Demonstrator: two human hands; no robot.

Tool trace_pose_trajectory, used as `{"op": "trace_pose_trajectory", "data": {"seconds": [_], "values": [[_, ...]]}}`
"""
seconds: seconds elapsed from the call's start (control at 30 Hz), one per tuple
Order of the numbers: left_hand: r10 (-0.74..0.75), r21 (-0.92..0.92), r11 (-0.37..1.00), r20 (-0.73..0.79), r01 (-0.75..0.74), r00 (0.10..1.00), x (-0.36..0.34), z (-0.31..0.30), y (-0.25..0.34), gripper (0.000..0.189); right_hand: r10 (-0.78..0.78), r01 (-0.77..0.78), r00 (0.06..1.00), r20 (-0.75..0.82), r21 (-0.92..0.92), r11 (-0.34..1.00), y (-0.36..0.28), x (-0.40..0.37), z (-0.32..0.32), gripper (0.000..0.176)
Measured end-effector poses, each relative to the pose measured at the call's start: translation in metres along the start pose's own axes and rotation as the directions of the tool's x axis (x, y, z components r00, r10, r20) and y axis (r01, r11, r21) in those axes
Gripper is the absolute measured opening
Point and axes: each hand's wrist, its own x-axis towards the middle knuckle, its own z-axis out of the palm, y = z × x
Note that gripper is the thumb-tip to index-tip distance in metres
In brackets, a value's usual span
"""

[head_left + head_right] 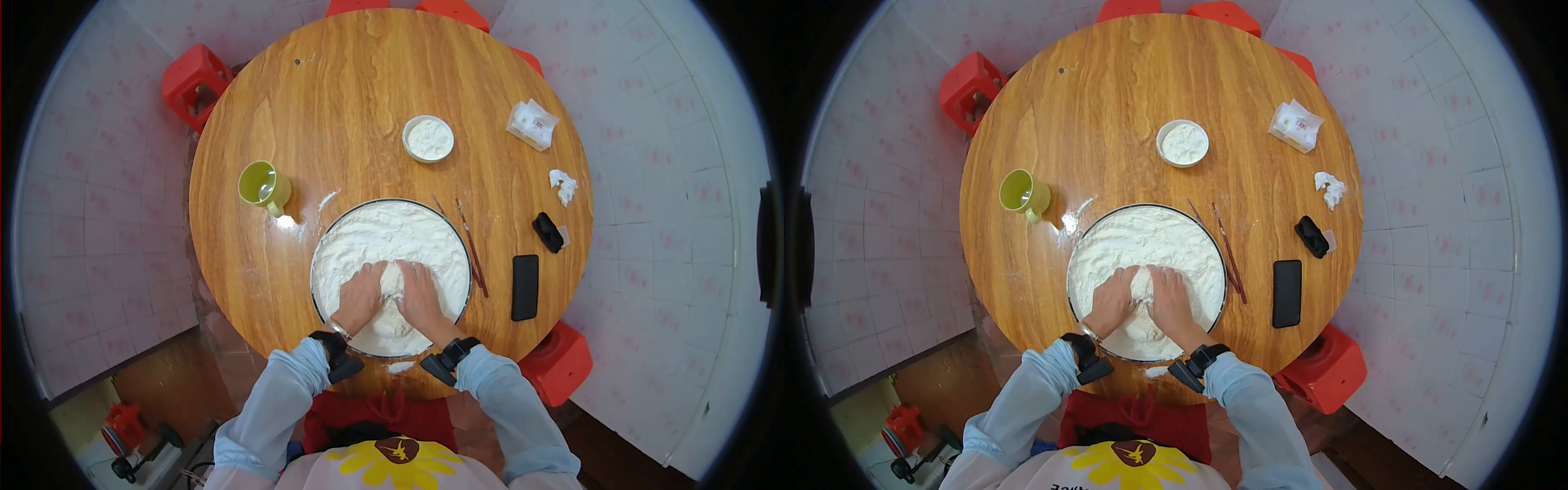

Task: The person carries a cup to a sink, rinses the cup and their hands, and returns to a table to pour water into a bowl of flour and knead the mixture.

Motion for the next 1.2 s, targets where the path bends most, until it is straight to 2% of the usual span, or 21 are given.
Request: {"op": "trace_pose_trajectory", "data": {"seconds": [0.03,0.17,0.23,0.27,0.33,0.37,0.43,0.47,0.53,0.57,0.63,0.67,0.73,0.77,0.83,0.87,0.93,1.0,1.07,1.2], "values": [[0.007,-0.012,1.000,-0.008,-0.007,1.000,0.004,0.001,-0.002,0.057,0.009,-0.009,0.999,-0.041,0.010,1.000,0.003,0.003,0.003,0.069],[-0.017,-0.044,0.999,0.034,0.019,0.999,0.010,-0.007,-0.003,0.056,0.024,-0.023,1.000,-0.006,0.066,0.998,0.022,0.015,0.003,0.066],[-0.025,-0.246,0.968,0.122,0.054,0.992,0.011,-0.008,-0.014,0.062,-0.033,0.009,0.993,0.111,0.213,0.977,0.039,0.019,0.006,0.059],[-0.020,-0.244,0.968,0.120,0.049,0.993,0.011,-0.003,-0.023,0.062,-0.033,0.010,0.994,0.107,0.212,0.977,0.035,0.021,-0.005,0.059],[0.165,-0.418,0.899,0.052,-0.129,0.985,0.009,0.004,-0.041,0.068,-0.037,-0.092,0.959,0.282,0.432,0.897,0.027,0.023,-0.022,0.047],[0.164,-0.415,0.901,0.050,-0.129,0.985,0.004,-0.009,-0.035,0.068,-0.041,-0.088,0.959,0.281,0.434,0.897,0.028,0.021,-0.024,0.047],[0.162,-0.485,0.874,0.231,-0.031,0.960,-0.006,-0.035,-0.022,0.071,0.113,-0.359,0.912,0.395,0.630,0.689,0.031,0.016,-0.030,0.044],[0.164,-0.484,0.875,0.230,-0.033,0.959,-0.008,-0.036,-0.021,0.071,0.114,-0.357,0.913,0.393,0.631,0.689,0.034,0.012,-0.031,0.044],[0.073,-0.608,0.778,0.338,0.159,0.938,-0.018,-0.037,-0.021,0.070,0.088,-0.283,0.921,0.379,0.497,0.820,0.031,0.004,-0.033,0.038],[0.071,-0.607,0.779,0.337,0.159,0.939,-0.022,-0.036,-0.021,0.070,0.086,-0.281,0.921,0.379,0.499,0.820,0.026,0.001,-0.035,0.038],[0.150,-0.434,0.899,0.197,-0.051,0.969,-0.030,-0.030,-0.021,0.074,-0.035,-0.150,0.914,0.404,0.417,0.897,0.016,-0.008,-0.040,0.040],[0.151,-0.435,0.899,0.199,-0.051,0.968,-0.034,-0.023,-0.022,0.074,-0.032,-0.153,0.914,0.405,0.416,0.897,0.014,-0.012,-0.037,0.040],[0.240,-0.541,0.825,0.078,-0.161,0.968,-0.045,-0.010,-0.021,0.073,-0.169,0.105,0.975,0.148,0.363,0.926,0.010,-0.026,-0.028,0.046],[0.240,-0.541,0.826,0.080,-0.160,0.968,-0.050,-0.008,-0.019,0.073,-0.168,0.104,0.975,0.149,0.364,0.926,0.009,-0.033,-0.024,0.046],[0.345,-0.263,0.908,0.023,-0.327,0.938,-0.058,-0.009,-0.011,0.077,-0.199,0.137,0.963,0.180,0.307,0.942,0.008,-0.045,-0.014,0.054],[0.342,-0.263,0.909,0.024,-0.324,0.939,-0.065,-0.011,-0.005,0.077,-0.199,0.136,0.963,0.182,0.309,0.941,0.002,-0.050,-0.013,0.054],[0.242,-0.073,0.969,0.056,-0.238,0.969,-0.076,-0.014,0.007,0.080,-0.195,0.182,0.973,0.119,0.115,0.977,-0.013,-0.060,-0.015,0.057],[0.211,-0.055,0.977,0.059,-0.208,0.976,-0.080,-0.010,0.008,0.081,-0.180,0.175,0.980,0.090,0.061,0.983,-0.025,-0.061,-0.010,0.054],[0.179,-0.038,0.984,0.063,-0.177,0.982,-0.080,-0.005,0.008,0.082,-0.153,0.151,0.987,-0.040,-0.042,0.988,-0.031,-0.057,-0.001,0.045],[0.112,-0.061,0.992,-0.047,-0.114,0.993,-0.066,0.002,0.004,0.075,-0.199,0.177,0.971,-0.135,-0.157,0.972,-0.014,-0.034,0.020,0.036]]}}
